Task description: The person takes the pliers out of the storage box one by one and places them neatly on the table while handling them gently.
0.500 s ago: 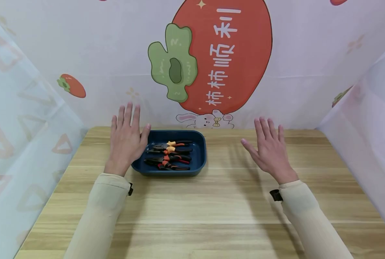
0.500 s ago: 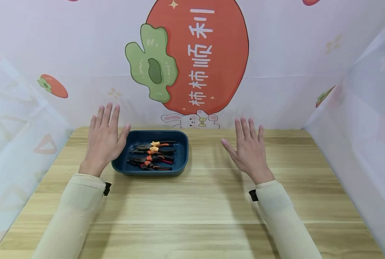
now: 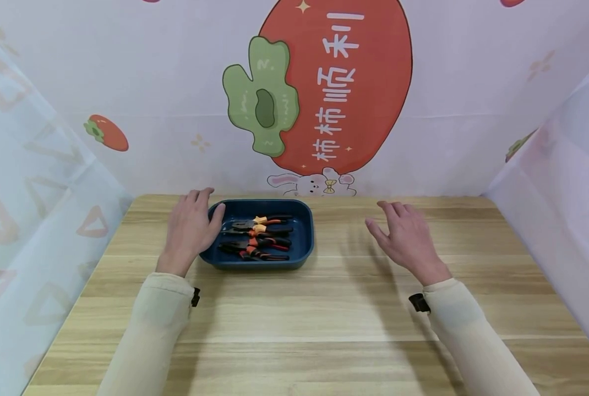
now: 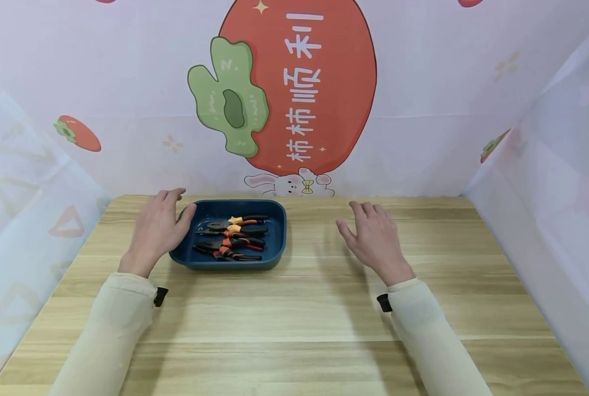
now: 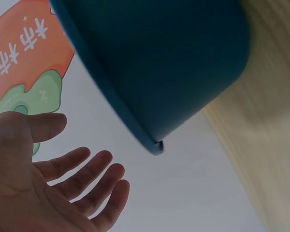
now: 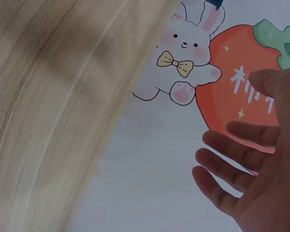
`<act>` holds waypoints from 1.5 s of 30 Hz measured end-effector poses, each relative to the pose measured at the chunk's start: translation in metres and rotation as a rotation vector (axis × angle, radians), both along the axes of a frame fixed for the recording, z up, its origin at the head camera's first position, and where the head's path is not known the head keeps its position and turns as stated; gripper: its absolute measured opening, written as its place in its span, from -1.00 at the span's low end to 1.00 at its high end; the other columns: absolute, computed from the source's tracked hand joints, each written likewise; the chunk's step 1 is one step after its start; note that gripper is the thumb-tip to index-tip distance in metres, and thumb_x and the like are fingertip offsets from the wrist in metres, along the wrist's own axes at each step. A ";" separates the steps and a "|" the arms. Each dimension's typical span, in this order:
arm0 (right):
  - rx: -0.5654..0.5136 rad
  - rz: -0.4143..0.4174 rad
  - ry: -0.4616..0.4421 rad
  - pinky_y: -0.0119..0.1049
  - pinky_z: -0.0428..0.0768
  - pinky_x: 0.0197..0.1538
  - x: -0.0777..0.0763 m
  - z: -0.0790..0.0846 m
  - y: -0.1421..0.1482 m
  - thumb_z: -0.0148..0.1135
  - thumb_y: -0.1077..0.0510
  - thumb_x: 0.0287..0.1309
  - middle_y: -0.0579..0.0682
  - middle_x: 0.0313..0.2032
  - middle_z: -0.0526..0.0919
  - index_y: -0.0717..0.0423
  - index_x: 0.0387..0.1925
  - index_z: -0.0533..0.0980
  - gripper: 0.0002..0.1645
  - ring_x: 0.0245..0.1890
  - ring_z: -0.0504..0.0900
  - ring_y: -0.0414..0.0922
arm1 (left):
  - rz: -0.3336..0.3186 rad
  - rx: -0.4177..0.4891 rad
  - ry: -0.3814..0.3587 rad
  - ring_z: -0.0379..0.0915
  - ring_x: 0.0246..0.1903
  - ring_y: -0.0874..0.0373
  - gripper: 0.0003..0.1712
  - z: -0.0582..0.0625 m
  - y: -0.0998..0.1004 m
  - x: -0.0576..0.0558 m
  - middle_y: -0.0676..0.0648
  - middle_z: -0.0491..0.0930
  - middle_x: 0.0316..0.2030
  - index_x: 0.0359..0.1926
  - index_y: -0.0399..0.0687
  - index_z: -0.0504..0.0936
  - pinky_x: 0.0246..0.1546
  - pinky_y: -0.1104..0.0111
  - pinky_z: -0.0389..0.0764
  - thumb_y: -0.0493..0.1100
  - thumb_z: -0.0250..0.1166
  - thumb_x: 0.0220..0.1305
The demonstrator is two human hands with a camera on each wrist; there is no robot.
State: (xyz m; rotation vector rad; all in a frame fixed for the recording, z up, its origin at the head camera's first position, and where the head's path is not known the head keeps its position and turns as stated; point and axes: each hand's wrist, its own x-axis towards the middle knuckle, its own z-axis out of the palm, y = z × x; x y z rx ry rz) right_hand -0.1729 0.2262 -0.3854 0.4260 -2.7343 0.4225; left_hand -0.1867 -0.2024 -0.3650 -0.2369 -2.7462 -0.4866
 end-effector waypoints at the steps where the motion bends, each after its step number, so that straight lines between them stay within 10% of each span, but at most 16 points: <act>1: 0.002 -0.002 -0.009 0.24 0.42 0.14 0.001 0.000 -0.001 0.18 -0.10 0.42 0.33 0.06 0.59 0.33 0.21 0.47 -0.38 0.09 0.52 0.31 | -0.002 0.012 -0.007 0.41 0.03 -0.38 -0.45 -0.002 -0.001 0.000 -0.45 0.49 0.08 0.30 -0.42 0.43 0.05 -0.16 0.43 -0.06 0.12 0.53; 23: -0.059 0.136 -0.103 0.01 0.59 -0.15 0.007 -0.001 -0.033 0.32 0.04 0.32 0.12 -0.16 0.66 0.23 0.02 0.58 -0.62 -0.15 0.62 0.05 | 0.121 0.205 -0.289 0.47 -0.01 -0.32 -0.42 -0.017 -0.021 0.002 -0.41 0.54 0.02 0.31 -0.39 0.41 -0.13 -0.15 0.51 -0.03 0.12 0.50; 45: -0.035 0.248 -0.194 -0.10 0.63 -0.08 0.002 0.013 -0.083 0.37 0.02 0.30 0.09 -0.09 0.67 0.16 0.10 0.58 -0.56 -0.13 0.63 -0.03 | 0.165 0.270 -0.367 0.58 -0.19 -0.21 -0.59 -0.024 -0.025 0.003 -0.33 0.63 -0.10 0.14 -0.37 0.53 -0.30 0.01 0.55 -0.11 0.10 0.51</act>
